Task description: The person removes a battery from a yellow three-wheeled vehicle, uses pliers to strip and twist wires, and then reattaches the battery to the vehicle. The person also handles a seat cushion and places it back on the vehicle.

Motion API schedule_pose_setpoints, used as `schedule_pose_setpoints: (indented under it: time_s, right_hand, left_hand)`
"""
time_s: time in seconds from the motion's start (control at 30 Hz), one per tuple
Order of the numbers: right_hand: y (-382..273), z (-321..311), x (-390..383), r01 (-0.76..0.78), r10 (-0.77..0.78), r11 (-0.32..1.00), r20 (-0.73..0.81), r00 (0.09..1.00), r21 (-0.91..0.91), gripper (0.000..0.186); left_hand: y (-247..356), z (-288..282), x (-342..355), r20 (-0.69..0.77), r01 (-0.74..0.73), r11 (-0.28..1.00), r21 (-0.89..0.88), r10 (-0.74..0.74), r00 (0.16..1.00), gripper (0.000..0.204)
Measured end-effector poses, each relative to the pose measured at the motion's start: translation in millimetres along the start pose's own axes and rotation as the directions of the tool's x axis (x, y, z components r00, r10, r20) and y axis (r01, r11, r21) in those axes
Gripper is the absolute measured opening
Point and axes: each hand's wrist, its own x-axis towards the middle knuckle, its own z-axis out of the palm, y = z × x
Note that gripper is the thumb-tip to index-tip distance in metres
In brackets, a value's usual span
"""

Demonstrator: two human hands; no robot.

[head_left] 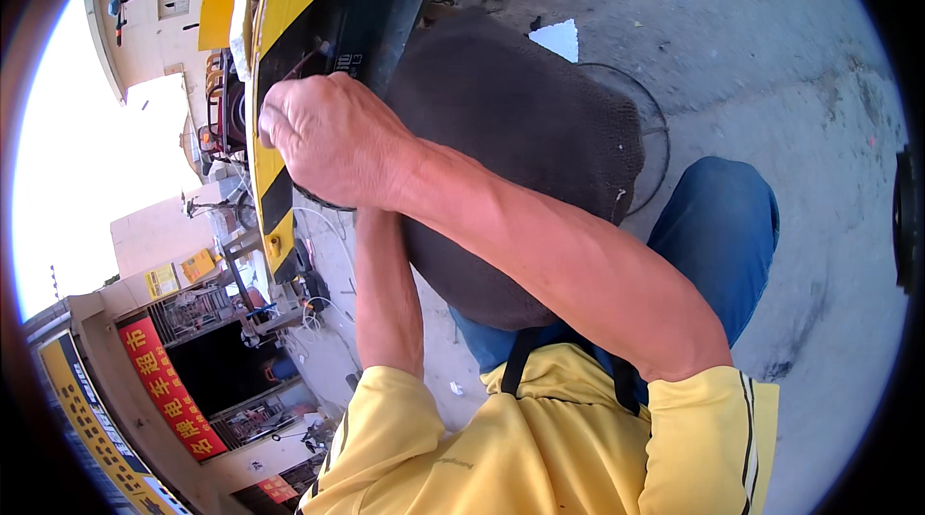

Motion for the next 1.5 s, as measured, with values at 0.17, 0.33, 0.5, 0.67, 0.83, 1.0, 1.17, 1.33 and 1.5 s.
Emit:
schedule_pose_setpoints:
  time_s: [0.17, 0.33, 0.5, 0.67, 0.83, 1.0, 1.17, 1.33, 1.5]
  right_hand:
    - [-8, -10, 4, 0.042, -0.042, 0.999, -0.011, 0.999, -0.021, 0.029]
    - [-13, -4, -3, 0.121, -0.119, 0.992, -0.063, 0.991, 0.025, 0.022]
    - [-28, -5, -5, 0.217, -0.22, 0.971, 0.022, 0.975, 0.097, 0.016]
    - [-22, -6, -5, 0.234, -0.224, 0.963, 0.086, 0.971, -0.132, 0.015]
    - [-23, -30, 7, 0.316, -0.393, 0.81, -0.058, 0.918, -0.494, 0.017]
    - [-3, -65, 26, 0.079, -0.404, 0.781, -0.406, 0.82, -0.62, 0.04]
    - [25, -54, 20, -0.033, -0.185, 0.917, -0.497, 0.848, -0.398, 0.068]
    - [14, -70, 28, -0.16, 0.179, 0.983, -0.63, 0.756, 0.087, 0.083]
    - [35, -67, 34, -0.059, -0.013, 0.994, -0.623, 0.782, -0.095, 0.073]
  left_hand:
    - [4, 14, 7, 0.009, -0.005, 0.999, -0.038, 0.006, 1.0, 0.082]
    - [9, 13, 1, -0.012, 0.023, 0.999, -0.049, -0.024, 1.0, 0.091]
    - [17, 16, 1, -0.031, 0.047, 0.996, -0.071, -0.049, 0.998, 0.1]
    - [28, 28, 7, -0.03, 0.046, 0.994, -0.097, -0.049, 0.998, 0.109]
    - [43, 35, 4, -0.04, 0.067, 0.993, -0.097, -0.072, 0.997, 0.118]
    - [74, 29, 6, -0.008, 0.18, 0.982, -0.06, -0.18, 0.984, 0.123]
    - [82, 19, -4, -0.071, 0.241, 0.969, 0.059, -0.236, 0.969, 0.115]
    - [105, 11, -16, -0.071, 0.218, 0.975, 0.042, -0.215, 0.974, 0.118]
    - [118, 5, -52, -0.143, 0.181, 0.979, 0.094, -0.167, 0.976, 0.119]
